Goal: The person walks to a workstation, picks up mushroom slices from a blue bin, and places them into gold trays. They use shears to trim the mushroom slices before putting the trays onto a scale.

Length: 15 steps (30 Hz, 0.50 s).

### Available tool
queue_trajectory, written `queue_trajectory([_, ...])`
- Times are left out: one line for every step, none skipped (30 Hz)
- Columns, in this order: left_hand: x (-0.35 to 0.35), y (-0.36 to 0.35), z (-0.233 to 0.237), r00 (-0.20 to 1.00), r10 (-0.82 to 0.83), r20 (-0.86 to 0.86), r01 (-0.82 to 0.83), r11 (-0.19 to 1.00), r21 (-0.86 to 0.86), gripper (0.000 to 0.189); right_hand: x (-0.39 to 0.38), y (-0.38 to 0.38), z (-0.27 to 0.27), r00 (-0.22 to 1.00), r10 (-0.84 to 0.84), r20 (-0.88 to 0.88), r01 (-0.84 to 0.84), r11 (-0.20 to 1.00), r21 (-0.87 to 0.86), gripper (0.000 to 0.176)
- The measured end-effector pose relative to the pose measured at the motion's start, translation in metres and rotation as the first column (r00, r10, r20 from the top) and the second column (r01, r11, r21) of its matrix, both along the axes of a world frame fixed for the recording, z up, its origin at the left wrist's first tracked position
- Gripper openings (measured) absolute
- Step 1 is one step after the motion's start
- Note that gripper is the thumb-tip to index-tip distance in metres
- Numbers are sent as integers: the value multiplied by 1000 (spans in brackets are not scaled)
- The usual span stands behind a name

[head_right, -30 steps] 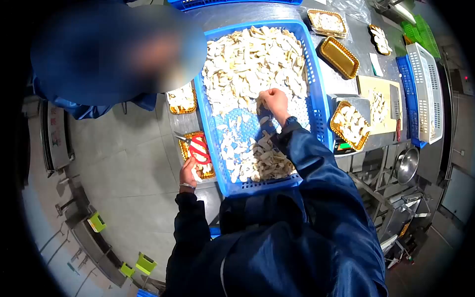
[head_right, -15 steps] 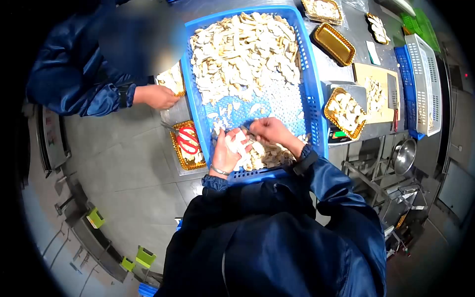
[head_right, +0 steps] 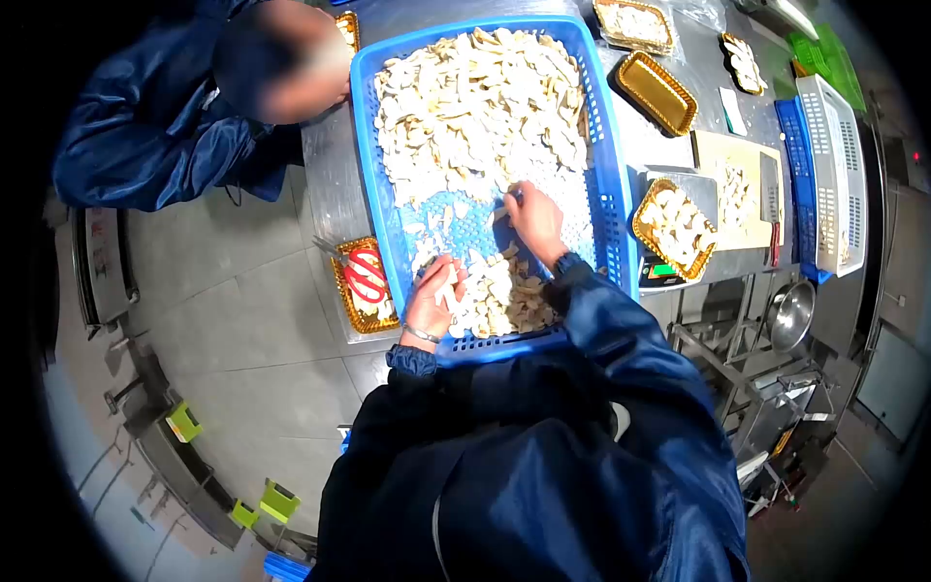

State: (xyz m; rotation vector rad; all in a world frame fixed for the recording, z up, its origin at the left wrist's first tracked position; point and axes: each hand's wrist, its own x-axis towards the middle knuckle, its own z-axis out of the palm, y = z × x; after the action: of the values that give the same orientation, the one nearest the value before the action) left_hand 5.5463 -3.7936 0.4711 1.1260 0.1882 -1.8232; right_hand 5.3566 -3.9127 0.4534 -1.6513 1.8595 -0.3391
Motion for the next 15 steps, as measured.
queue_trajectory([-1, -2, -1, 1000, 5, 4, -5, 1000, -2, 23, 6, -11, -4, 997, 6, -73, -13, 995, -99, 29])
queue_trajectory([-2, -5, 1, 999, 17, -43, -17, 1000, -12, 22, 12, -17, -6, 981, 21, -193, -43, 993, -112, 32])
queue_trajectory([-2, -8, 3, 996, 26, -90, -28, 999, -22, 21, 14, -18, -12, 967, 38, -253, -92, 974, -205, 29])
queue_trajectory([-1, -11, 1, 995, 20, -95, -26, 997, -68, 20, 14, -18, -16, 970, 60, -235, -106, 977, -186, 27])
queue_trajectory([0, -13, 1, 995, 22, -98, -29, 997, -68, 20, 12, -16, -15, 971, 83, -223, -122, 979, -165, 25])
queue_trajectory([0, -16, 1, 995, 31, -98, -36, 998, -48, 21, 6, -10, -12, 991, 83, -104, -97, 985, -140, 24])
queue_trajectory([-1, -19, 0, 994, 36, -102, -39, 999, -28, 21, -1, 0, -8, 997, 74, 12, -72, 991, -112, 24])
queue_trajectory([-3, -21, -6, 995, 28, -94, -29, 1000, -6, 22, -6, 5, -2, 993, -1, 119, -2, 1000, 24, 24])
queue_trajectory([-7, -20, -11, 994, 28, -103, -28, 1000, -4, 22, -12, 10, -8, 967, -96, 237, 69, 990, 121, 23])
queue_trajectory([-9, -20, -15, 993, 2, -115, -5, 1000, -26, 22, -16, 15, -7, 943, -153, 296, 101, 977, 186, 23])
queue_trajectory([-11, -22, -17, 992, -23, -122, 16, 999, -52, 22, -19, 18, -5, 911, -211, 354, 126, 960, 249, 22])
queue_trajectory([-15, -24, -19, 991, -25, -133, 23, 1000, -19, 23, -21, 18, -3, 911, -211, 354, 126, 961, 248, 22])
queue_trajectory([-18, -24, -20, 991, -26, -132, 23, 1000, -20, 23, -25, 19, -1, 890, -274, 364, 173, 942, 287, 21])
queue_trajectory([-20, -24, -20, 992, -33, -123, 32, 999, -16, 23, -28, 19, 0, 864, -337, 373, 218, 919, 327, 20])
queue_trajectory([-21, -23, -20, 993, -41, -112, 40, 999, -10, 23, -32, 17, -14, 936, -251, 245, 247, 968, 49, 18])
